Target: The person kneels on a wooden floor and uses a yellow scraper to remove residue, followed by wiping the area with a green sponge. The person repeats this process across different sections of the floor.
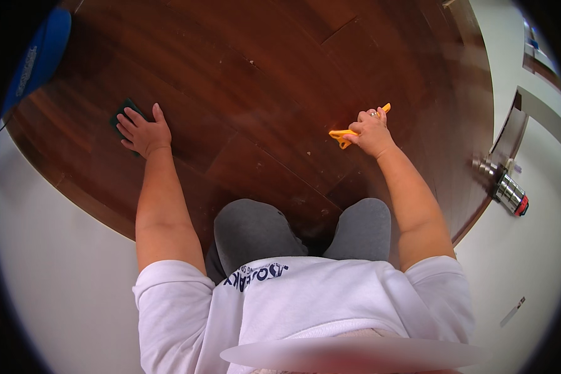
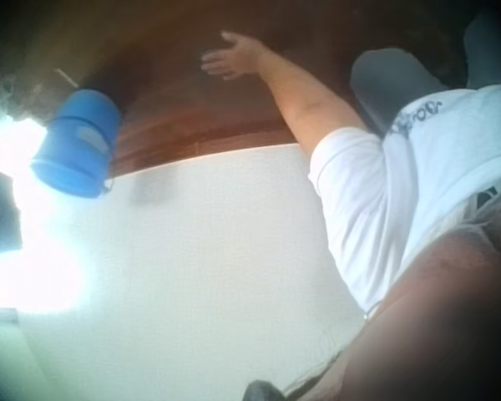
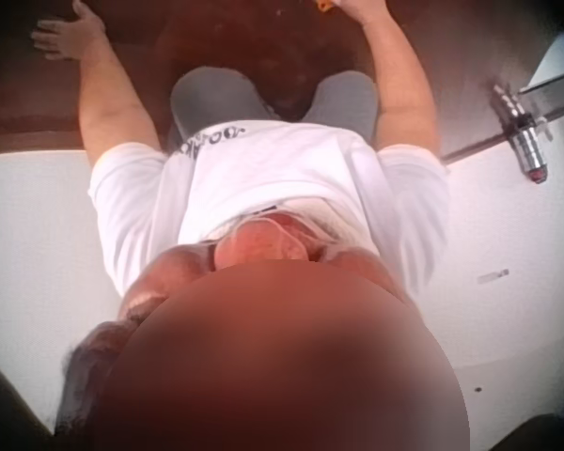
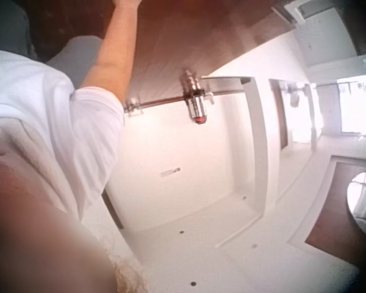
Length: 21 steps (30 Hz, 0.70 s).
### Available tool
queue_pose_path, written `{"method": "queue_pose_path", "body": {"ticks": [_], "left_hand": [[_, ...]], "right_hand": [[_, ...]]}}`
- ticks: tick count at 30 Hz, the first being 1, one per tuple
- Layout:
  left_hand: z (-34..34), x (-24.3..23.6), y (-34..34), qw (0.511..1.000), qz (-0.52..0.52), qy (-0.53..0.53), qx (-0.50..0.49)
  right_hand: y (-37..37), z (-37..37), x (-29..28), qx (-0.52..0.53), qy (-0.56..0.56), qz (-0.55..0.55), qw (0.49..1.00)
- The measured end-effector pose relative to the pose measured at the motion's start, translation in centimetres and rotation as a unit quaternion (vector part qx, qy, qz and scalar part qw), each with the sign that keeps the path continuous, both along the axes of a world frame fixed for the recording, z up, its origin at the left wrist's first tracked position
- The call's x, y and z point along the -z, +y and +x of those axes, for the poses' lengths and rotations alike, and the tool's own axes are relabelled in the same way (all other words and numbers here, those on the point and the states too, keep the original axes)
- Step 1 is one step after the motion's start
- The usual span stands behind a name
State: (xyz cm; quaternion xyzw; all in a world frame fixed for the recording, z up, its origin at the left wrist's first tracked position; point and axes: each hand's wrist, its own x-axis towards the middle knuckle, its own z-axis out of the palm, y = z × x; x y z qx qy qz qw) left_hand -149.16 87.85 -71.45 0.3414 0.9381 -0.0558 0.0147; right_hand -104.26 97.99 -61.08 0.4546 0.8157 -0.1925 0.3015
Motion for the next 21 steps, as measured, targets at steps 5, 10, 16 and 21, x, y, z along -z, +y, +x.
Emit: {"method": "queue_pose_path", "body": {"ticks": [5,10,16,21], "left_hand": [[-0.1,0.0,0.0,1.000,-0.008,0.018,0.007],[-0.1,0.0,0.2,1.000,-0.003,0.018,0.005],[-0.1,0.0,0.1,1.000,-0.008,0.005,0.003],[-0.1,0.1,-0.1,1.000,0.011,0.012,0.012]], "right_hand": [[0.3,0.3,0.6,-0.018,-0.025,0.040,0.999],[-0.2,0.9,1.2,-0.019,-0.013,0.027,0.999],[-0.1,0.9,1.4,-0.037,-0.019,0.006,0.999],[3.5,0.4,0.8,0.038,-0.038,0.094,0.994]]}}
